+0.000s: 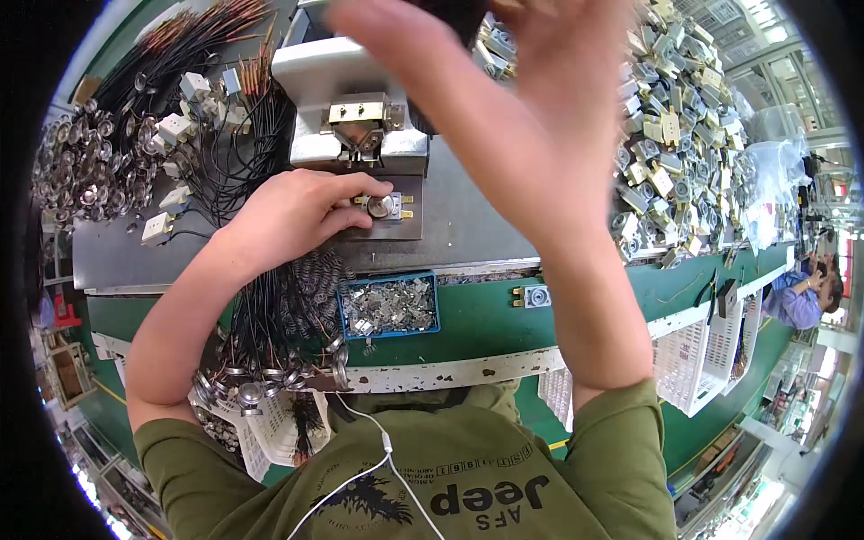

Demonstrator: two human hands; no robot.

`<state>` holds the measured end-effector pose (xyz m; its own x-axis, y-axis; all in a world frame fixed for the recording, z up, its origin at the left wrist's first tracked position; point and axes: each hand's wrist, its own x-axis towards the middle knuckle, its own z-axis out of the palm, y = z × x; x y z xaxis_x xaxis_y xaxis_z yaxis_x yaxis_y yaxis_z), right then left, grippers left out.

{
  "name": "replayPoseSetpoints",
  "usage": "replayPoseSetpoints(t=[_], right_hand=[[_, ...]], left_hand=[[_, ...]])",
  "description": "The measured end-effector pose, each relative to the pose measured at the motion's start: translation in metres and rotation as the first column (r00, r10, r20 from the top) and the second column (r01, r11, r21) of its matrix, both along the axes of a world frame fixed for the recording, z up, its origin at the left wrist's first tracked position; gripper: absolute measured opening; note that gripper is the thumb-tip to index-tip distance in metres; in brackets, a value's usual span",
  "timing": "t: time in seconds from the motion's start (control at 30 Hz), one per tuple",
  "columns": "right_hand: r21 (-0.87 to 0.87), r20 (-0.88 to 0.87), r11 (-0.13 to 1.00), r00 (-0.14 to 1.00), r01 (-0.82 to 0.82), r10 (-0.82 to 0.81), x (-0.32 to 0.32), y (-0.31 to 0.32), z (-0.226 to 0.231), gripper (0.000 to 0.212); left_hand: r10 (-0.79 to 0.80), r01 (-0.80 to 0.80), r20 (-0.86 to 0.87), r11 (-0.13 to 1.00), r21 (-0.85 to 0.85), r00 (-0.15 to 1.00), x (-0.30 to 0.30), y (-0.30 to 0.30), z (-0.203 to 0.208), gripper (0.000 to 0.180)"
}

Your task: Assembling electronic wiring harnesses using a handheld power tool on a factory production line.

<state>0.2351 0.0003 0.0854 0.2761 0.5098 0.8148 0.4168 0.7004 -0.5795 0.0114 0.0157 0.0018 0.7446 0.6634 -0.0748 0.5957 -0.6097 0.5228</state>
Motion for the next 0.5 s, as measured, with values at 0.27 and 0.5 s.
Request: replayPoseSetpoints(t=[0.27,0.5], right_hand=[[-0.300,-0.113,0.838,0.889,-0.456,0.444,-0.030,0.034,0.022,0.041],[0.004,-0.108,0.807,0.802,-0.591,0.588,-0.039,0.027,0.018,0.019]], left_hand=[[0.041,-0.039,-0.033,0.997,0.071,0.999,0.001,-0.006,-0.001,0.030],[0.008,-0.007,-0.018,0.997,0.082,1.000,-0.002,-0.009,-0.004,0.032]])
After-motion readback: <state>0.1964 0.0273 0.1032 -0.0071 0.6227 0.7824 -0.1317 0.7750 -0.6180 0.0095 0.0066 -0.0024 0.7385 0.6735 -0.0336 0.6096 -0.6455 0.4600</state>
